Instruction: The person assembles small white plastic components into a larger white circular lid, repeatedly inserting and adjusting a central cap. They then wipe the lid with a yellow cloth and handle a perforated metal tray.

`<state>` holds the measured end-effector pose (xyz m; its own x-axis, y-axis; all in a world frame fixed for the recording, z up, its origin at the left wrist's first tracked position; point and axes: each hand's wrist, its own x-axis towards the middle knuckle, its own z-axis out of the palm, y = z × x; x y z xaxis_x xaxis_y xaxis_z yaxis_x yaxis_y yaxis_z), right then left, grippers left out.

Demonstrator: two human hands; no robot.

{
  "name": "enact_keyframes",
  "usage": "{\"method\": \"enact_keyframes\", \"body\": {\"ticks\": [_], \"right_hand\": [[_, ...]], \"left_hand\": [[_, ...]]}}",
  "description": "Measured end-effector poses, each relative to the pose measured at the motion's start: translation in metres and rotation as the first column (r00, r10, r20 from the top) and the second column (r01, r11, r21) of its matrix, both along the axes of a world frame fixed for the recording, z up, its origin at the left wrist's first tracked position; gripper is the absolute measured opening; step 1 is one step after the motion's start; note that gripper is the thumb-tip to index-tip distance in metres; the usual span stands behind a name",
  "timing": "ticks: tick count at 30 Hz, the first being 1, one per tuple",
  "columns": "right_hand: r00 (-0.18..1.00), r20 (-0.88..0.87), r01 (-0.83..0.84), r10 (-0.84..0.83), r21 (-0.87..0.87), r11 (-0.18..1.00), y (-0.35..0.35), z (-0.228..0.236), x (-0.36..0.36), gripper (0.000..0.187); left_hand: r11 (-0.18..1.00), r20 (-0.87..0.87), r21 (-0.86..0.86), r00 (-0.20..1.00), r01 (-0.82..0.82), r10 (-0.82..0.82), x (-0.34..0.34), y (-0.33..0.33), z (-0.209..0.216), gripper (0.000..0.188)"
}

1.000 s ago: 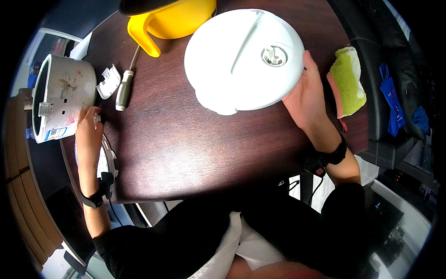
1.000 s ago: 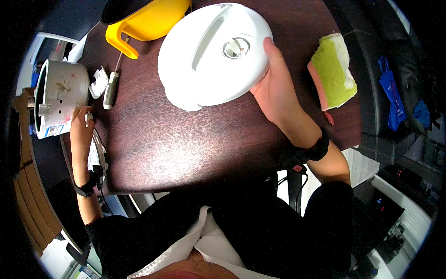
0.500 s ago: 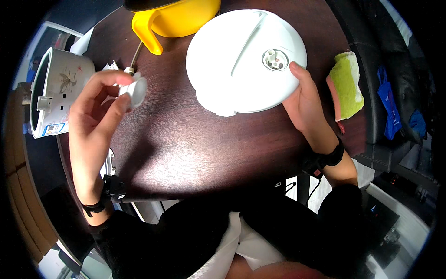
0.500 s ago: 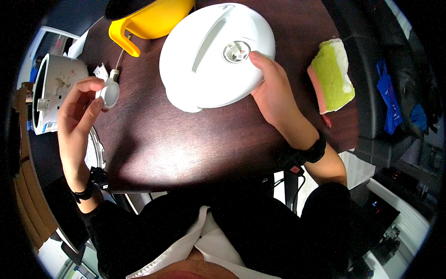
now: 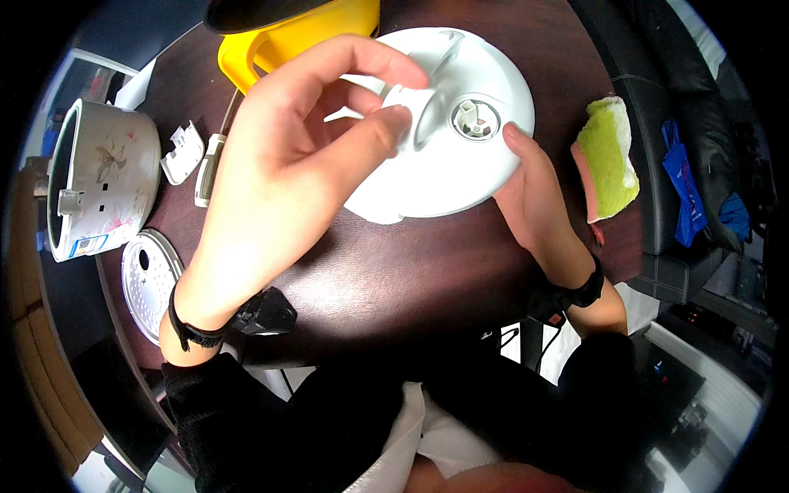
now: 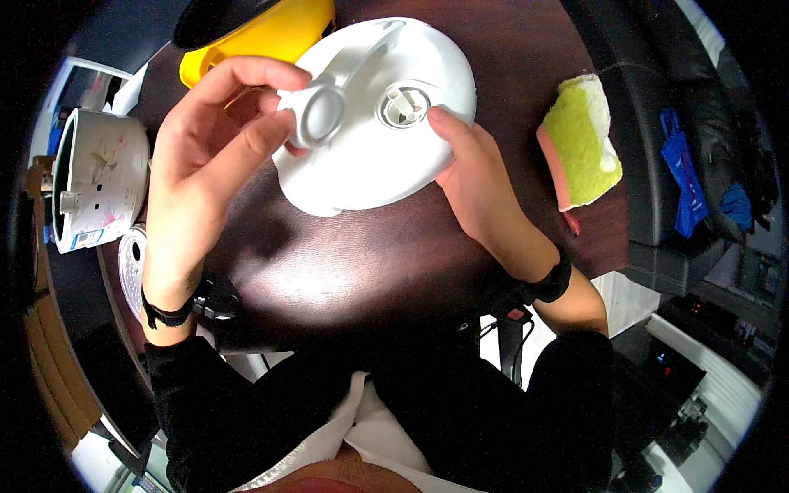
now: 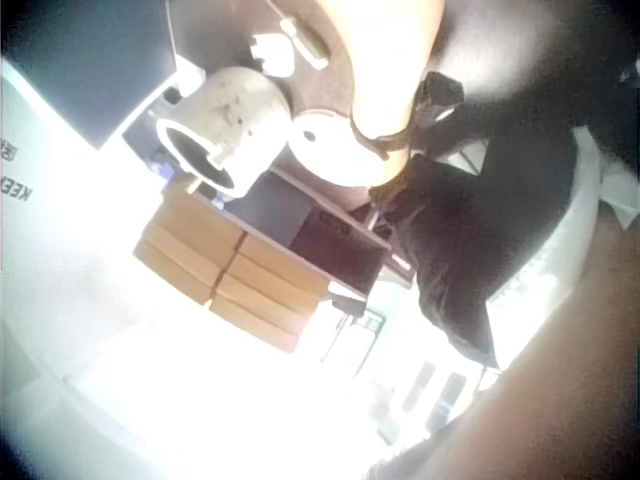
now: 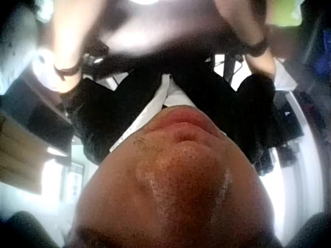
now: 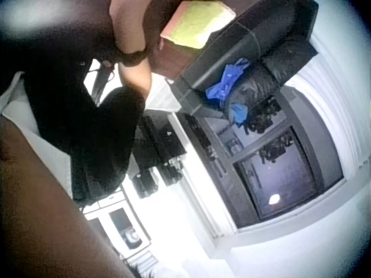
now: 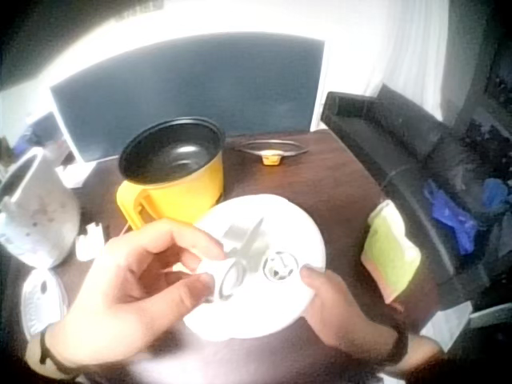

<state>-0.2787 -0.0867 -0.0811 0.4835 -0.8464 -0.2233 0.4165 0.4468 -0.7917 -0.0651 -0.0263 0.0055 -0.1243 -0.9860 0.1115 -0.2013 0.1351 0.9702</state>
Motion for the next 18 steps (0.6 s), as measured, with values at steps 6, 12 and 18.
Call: {"method": "enact_keyframes", "body": {"ticks": [6, 12, 18], "right_hand": [[0.999, -0.038, -0.029, 0.028, -0.036, 0.999, 0.002, 0.003, -0.001, 0.051], [0.997, -0.076, -0.021, 0.018, -0.036, 0.999, 0.000, 0.001, -0.002, 0.051], [0.996, -0.092, -0.007, 0.005, -0.024, 1.000, 0.000, 0.001, -0.005, 0.047]], "left_hand": [[0.999, -0.123, -0.007, 0.991, -0.043, 0.042, -0.012, -0.026, -0.008, 0.022], [1.000, -0.235, -0.018, 0.972, -0.006, 0.002, -0.005, -0.038, -0.021, 0.022], [1.000, -0.224, -0.004, 0.974, 0.013, -0.014, 0.000, -0.045, -0.026, 0.022]]}}
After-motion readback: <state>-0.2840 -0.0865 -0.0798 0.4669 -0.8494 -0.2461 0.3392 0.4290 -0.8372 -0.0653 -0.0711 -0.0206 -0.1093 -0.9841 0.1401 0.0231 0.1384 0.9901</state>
